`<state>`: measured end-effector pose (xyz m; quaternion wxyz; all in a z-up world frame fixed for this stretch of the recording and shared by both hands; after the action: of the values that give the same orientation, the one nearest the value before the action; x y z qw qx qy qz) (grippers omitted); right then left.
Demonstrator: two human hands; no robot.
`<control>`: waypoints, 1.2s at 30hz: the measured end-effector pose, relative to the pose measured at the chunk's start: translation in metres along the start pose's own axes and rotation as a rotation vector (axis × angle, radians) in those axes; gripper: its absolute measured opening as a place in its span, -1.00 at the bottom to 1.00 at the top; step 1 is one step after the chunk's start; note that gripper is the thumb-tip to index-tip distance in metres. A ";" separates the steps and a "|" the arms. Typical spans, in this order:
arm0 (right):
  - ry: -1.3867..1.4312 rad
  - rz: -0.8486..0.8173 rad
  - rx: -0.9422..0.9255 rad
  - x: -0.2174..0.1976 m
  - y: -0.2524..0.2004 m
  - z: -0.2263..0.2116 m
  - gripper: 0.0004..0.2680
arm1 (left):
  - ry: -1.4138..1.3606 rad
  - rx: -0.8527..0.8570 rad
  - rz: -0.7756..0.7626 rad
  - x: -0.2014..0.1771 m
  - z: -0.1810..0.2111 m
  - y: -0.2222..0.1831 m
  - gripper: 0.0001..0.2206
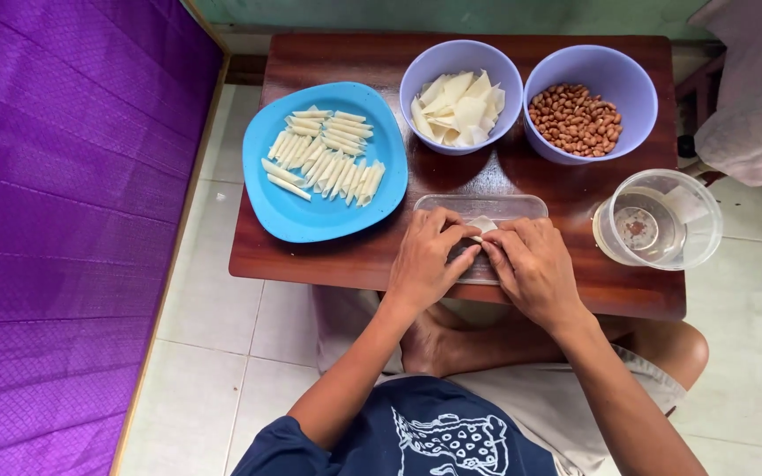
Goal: The person is manually assembling nut rolls by placing a peanut and a slice of filling onto a small square wrapper, rolling it up, and placing it on a plate.
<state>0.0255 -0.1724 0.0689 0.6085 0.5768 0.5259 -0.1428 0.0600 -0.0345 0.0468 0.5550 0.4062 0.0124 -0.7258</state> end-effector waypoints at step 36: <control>-0.269 0.070 -0.083 -0.033 0.019 -0.008 -0.89 | -0.105 -0.127 0.088 -0.027 0.007 0.012 -0.73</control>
<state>0.0230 -0.1745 0.1078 0.7014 0.5448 0.4246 -0.1760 0.0673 -0.0210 0.0735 0.6109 0.3318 0.0112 -0.7187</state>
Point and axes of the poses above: each hand's wrist, its own y-axis towards the middle knuckle, its own x-axis out of the palm, z = x × y, the point moved 8 cm from there along y, towards the middle knuckle, and after that the axes turned 2 degrees about -y, right-handed, at the moved point
